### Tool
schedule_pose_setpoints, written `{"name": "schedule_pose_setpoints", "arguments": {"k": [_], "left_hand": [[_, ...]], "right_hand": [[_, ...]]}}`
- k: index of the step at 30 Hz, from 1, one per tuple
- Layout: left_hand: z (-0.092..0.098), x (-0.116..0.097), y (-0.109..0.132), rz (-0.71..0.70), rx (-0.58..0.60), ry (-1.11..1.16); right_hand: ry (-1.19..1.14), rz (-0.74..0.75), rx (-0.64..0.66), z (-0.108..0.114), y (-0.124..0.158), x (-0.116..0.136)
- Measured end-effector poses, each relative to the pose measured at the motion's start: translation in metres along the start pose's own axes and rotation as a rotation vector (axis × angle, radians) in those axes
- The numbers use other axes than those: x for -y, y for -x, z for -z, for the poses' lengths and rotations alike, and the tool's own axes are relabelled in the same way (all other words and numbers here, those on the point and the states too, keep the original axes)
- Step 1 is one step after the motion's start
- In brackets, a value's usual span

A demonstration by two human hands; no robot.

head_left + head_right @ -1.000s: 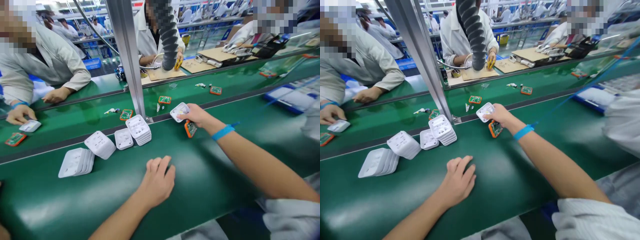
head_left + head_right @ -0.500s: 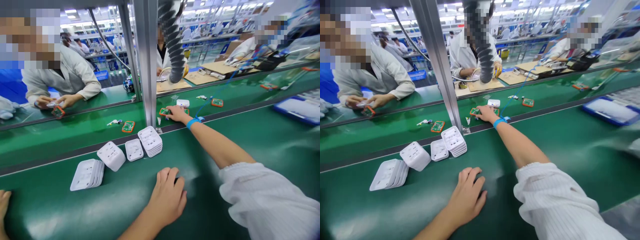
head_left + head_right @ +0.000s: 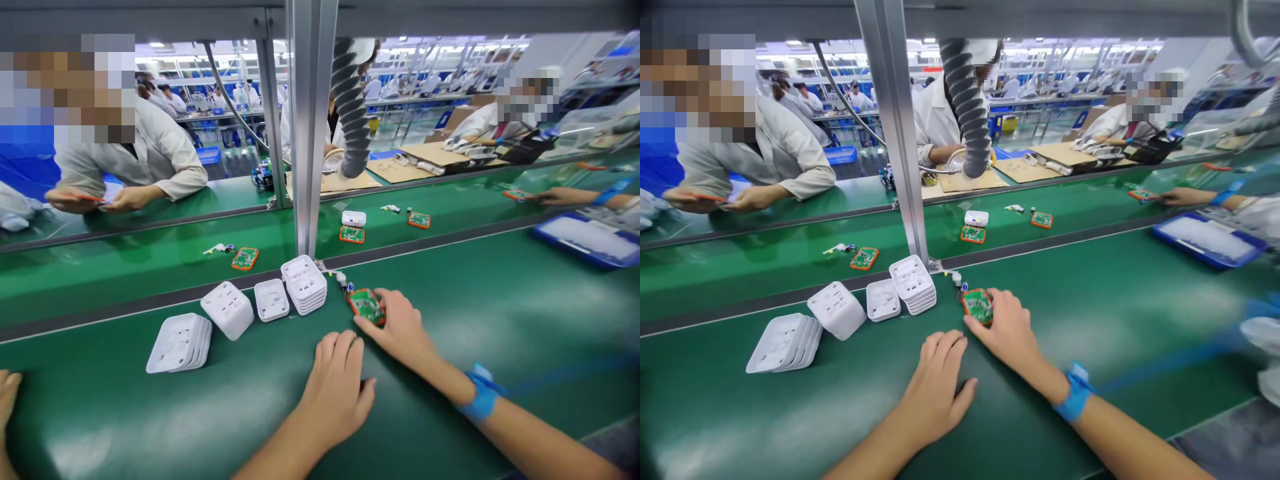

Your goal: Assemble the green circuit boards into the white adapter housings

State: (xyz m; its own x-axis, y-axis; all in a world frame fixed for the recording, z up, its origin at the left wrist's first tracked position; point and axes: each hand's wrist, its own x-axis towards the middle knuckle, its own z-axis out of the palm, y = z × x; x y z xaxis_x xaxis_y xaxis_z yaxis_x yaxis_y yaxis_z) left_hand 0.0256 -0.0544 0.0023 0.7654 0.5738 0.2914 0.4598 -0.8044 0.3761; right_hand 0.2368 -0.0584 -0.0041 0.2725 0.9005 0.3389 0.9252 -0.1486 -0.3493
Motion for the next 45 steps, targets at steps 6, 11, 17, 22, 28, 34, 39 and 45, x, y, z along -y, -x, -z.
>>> {"name": "schedule_pose_setpoints", "arguments": {"k": [6,11,17,22,28,34,39,45], "left_hand": [[0.0,0.001,0.003,-0.035,0.027,-0.168],[0.003,0.007,0.001,-0.308,0.1,-0.088],[0.041,0.034,-0.013,-0.528,0.066,-0.283],[0.146,0.155,0.014,-0.375,-0.044,-0.35],[0.217,0.228,0.004,-0.316,-0.192,-0.208],[0.079,0.064,-0.022,-0.452,0.018,0.009],[0.003,0.002,-0.002,-0.338,0.092,0.281],[0.009,0.013,-0.004,-0.292,0.034,0.436]], "right_hand": [[-0.353,0.364,0.464,0.039,-0.035,-0.009],[-0.199,0.253,0.157,0.009,-0.216,-0.047],[0.026,0.212,0.115,-0.07,-0.357,-0.07],[0.024,0.245,0.061,-0.113,-0.392,-0.066],[-0.01,0.116,-0.258,-0.101,-0.398,-0.041],[-0.011,0.275,-0.289,-0.044,-0.276,-0.038],[-0.216,0.347,-0.24,-0.009,-0.126,-0.057],[-0.981,-0.024,0.311,0.018,-0.049,-0.073]]}}
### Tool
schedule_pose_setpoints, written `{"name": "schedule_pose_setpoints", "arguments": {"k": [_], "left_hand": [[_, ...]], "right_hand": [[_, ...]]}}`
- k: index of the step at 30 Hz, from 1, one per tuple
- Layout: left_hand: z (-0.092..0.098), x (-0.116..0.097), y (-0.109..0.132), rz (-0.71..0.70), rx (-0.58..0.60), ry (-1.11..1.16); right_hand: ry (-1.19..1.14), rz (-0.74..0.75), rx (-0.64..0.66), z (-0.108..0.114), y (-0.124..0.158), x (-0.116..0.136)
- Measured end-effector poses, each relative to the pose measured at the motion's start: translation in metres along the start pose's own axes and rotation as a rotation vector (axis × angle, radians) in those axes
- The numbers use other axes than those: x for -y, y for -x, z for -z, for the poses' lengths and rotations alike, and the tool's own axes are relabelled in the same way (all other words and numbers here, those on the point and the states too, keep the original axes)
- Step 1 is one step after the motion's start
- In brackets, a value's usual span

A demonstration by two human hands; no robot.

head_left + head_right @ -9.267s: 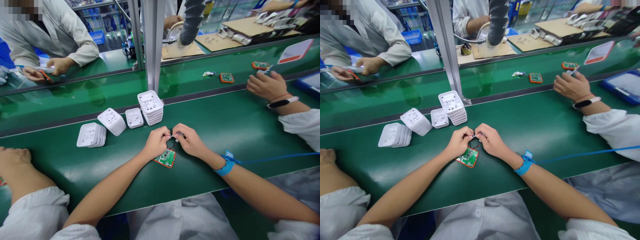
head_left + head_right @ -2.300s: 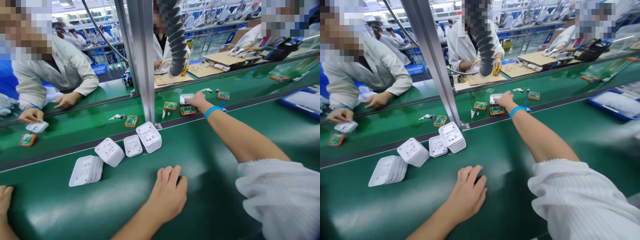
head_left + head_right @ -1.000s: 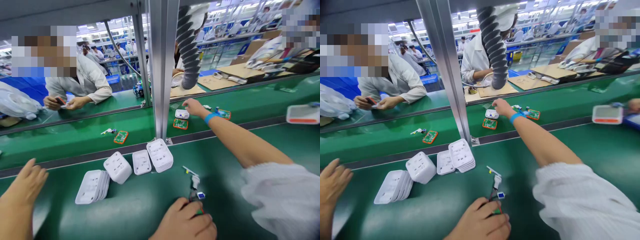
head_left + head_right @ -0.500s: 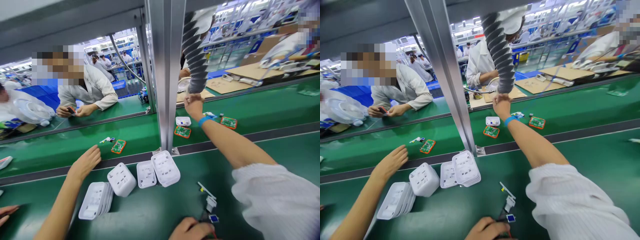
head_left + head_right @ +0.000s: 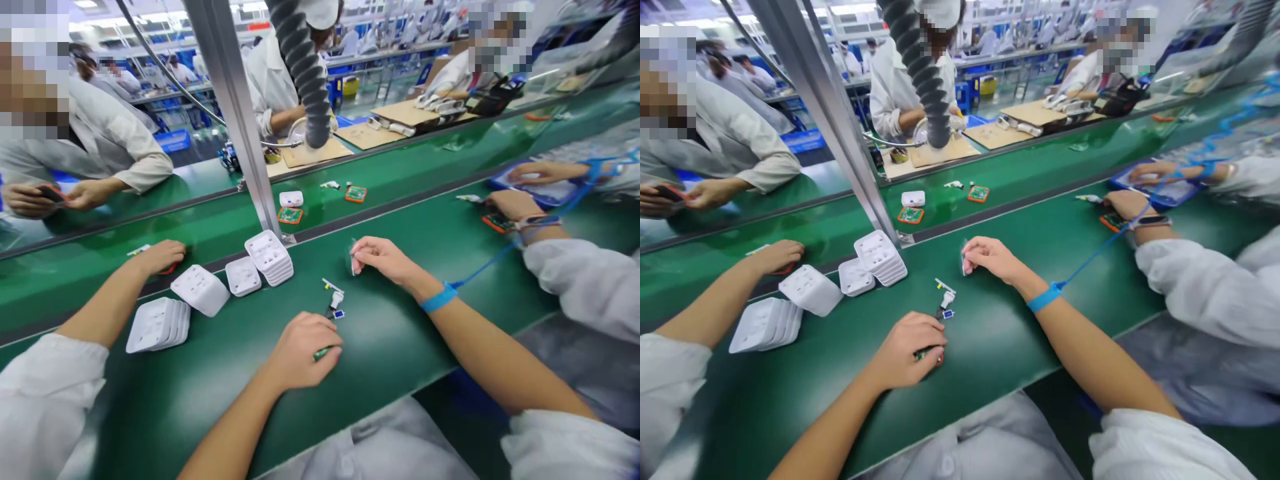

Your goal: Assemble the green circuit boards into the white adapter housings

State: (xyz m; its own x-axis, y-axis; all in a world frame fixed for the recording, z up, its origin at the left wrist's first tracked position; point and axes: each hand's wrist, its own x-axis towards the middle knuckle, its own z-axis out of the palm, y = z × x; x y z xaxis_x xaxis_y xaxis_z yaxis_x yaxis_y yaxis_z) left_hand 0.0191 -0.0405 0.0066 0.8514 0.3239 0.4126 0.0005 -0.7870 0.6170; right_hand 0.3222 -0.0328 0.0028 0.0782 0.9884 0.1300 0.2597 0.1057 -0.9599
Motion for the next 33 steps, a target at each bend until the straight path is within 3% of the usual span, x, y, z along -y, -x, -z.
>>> {"name": "schedule_pose_setpoints", "arguments": {"k": [5,11,15,23,30,33], "left_hand": [[-0.003,-0.004,0.001,0.03,0.018,-0.028],[-0.002,-0.005,0.002,0.056,0.036,-0.033],[-0.001,-0.006,0.001,0.066,0.044,-0.032],[0.001,-0.008,-0.002,0.101,0.08,-0.029],[0.001,-0.009,-0.001,0.115,0.101,-0.032],[0.001,-0.009,-0.002,0.118,0.108,-0.038]], "right_hand": [[0.233,-0.048,-0.127,0.001,-0.008,0.001],[0.006,-0.046,0.027,-0.01,-0.012,0.004],[0.128,-0.022,-0.057,-0.012,-0.011,0.001],[0.168,0.021,0.033,-0.01,-0.013,-0.004],[0.47,0.076,-0.135,0.0,-0.015,-0.006],[0.67,0.161,-0.336,0.011,-0.012,-0.005]]}}
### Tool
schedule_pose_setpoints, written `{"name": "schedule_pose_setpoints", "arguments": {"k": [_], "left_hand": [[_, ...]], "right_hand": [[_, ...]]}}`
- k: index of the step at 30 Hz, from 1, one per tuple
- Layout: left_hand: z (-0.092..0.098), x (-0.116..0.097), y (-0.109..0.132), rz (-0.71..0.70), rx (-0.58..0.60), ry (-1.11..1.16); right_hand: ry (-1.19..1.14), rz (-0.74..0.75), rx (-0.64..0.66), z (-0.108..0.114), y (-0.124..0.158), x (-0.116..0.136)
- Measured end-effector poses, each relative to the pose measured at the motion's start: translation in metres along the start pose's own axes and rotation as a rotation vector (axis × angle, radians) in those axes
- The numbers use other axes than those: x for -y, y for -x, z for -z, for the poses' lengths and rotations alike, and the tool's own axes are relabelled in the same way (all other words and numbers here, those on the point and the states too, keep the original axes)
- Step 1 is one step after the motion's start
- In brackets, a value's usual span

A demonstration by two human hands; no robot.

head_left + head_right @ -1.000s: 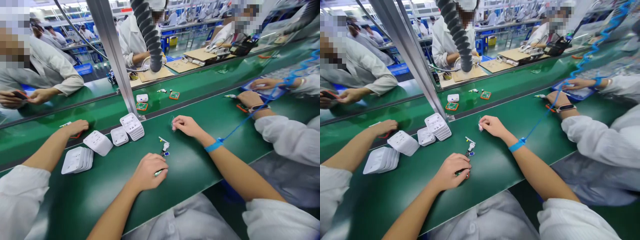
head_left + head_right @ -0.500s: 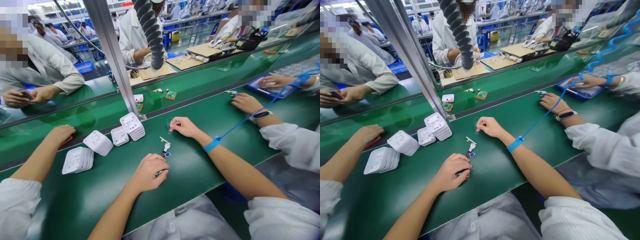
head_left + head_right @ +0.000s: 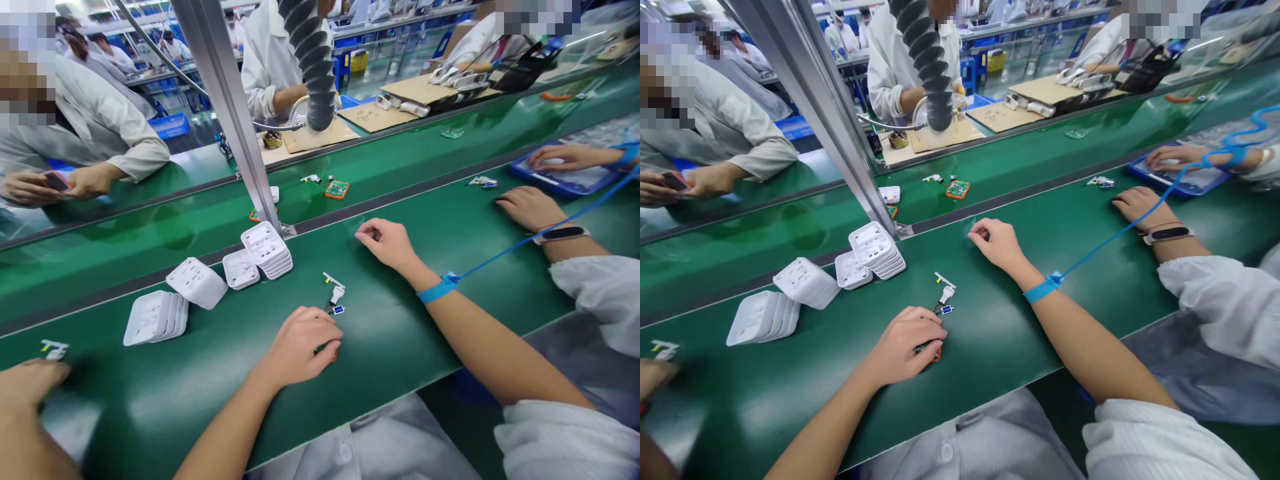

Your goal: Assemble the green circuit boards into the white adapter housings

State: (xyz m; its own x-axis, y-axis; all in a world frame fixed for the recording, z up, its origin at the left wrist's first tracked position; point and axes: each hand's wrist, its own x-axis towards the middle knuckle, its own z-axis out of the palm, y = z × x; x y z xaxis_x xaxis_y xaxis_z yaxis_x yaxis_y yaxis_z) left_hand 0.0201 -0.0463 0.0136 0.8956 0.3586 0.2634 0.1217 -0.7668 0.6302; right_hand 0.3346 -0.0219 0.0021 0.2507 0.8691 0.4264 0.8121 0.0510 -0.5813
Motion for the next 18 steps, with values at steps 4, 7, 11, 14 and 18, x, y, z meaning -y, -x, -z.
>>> {"name": "schedule_pose_setpoints", "arguments": {"k": [4,7,11,14,18], "left_hand": [[0.0,0.001,0.0,0.0,0.01,-0.007],[0.0,0.002,0.0,-0.008,0.003,-0.017],[0.0,0.001,0.0,-0.055,-0.027,-0.031],[0.0,0.0,0.001,-0.124,-0.072,-0.046],[-0.001,0.002,0.002,-0.127,-0.185,-0.142]], "right_hand": [[0.409,0.147,-0.243,0.006,0.001,-0.001],[0.544,0.223,-0.092,-0.002,0.002,0.001],[0.569,0.271,0.173,-0.014,0.011,0.006],[0.602,0.261,0.224,-0.016,0.023,0.009],[0.579,0.204,0.262,-0.016,0.03,0.01]]}}
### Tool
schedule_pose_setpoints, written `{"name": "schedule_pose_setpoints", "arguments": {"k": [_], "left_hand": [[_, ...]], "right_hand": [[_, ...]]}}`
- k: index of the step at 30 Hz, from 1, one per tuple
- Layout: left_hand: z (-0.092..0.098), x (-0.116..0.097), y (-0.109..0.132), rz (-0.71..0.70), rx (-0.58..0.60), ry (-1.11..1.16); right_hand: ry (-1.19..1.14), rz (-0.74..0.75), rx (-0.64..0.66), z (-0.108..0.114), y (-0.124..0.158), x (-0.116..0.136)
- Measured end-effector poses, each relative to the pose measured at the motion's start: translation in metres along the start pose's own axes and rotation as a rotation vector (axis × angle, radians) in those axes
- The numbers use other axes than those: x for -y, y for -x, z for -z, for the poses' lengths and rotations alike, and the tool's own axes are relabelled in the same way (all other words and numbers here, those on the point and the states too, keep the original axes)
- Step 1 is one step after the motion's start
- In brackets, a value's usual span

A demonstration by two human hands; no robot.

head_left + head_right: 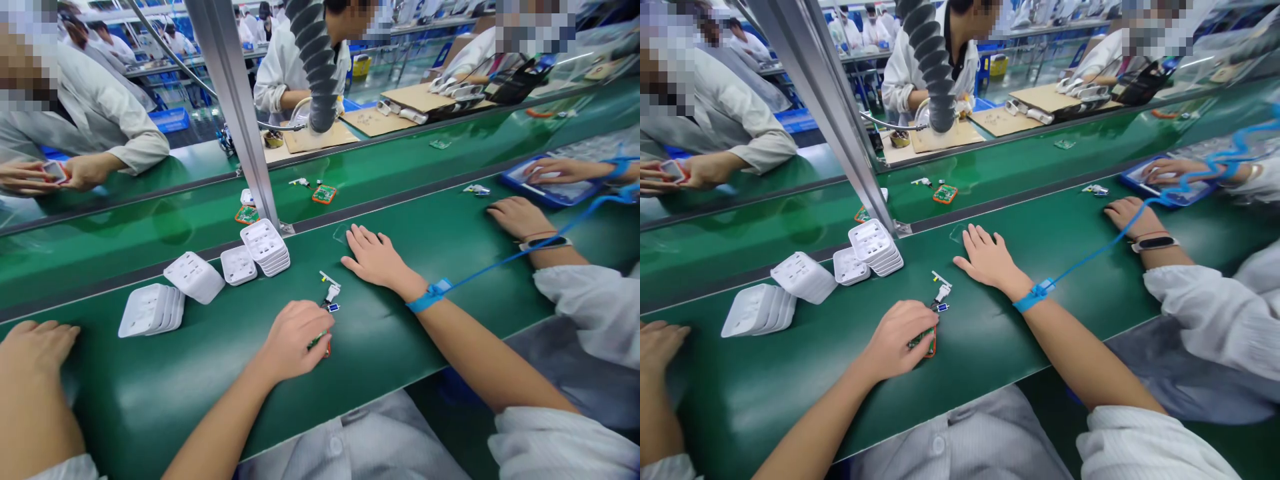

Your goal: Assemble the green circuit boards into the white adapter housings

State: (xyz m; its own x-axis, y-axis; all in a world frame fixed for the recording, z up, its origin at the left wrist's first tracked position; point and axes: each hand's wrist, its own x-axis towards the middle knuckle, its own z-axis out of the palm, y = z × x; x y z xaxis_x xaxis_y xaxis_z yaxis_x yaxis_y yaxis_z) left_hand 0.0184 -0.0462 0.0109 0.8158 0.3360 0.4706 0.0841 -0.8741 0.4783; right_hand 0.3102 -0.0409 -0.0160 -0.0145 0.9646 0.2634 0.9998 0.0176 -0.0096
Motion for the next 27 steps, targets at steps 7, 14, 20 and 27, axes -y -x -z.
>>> {"name": "schedule_pose_setpoints", "arguments": {"k": [7,14,20,27], "left_hand": [[-0.004,0.007,0.002,0.183,-0.002,-0.078],[-0.006,0.008,0.002,0.272,0.005,-0.075],[-0.005,0.01,0.0,0.329,0.026,-0.026],[0.0,0.01,-0.001,0.366,-0.029,0.077]], "right_hand": [[-0.354,-0.043,-0.118,0.024,0.0,-0.01],[-0.598,0.607,0.267,0.049,0.021,0.034],[-0.423,0.7,0.132,0.046,0.029,0.06],[-0.428,0.631,0.11,0.044,0.03,0.062]]}}
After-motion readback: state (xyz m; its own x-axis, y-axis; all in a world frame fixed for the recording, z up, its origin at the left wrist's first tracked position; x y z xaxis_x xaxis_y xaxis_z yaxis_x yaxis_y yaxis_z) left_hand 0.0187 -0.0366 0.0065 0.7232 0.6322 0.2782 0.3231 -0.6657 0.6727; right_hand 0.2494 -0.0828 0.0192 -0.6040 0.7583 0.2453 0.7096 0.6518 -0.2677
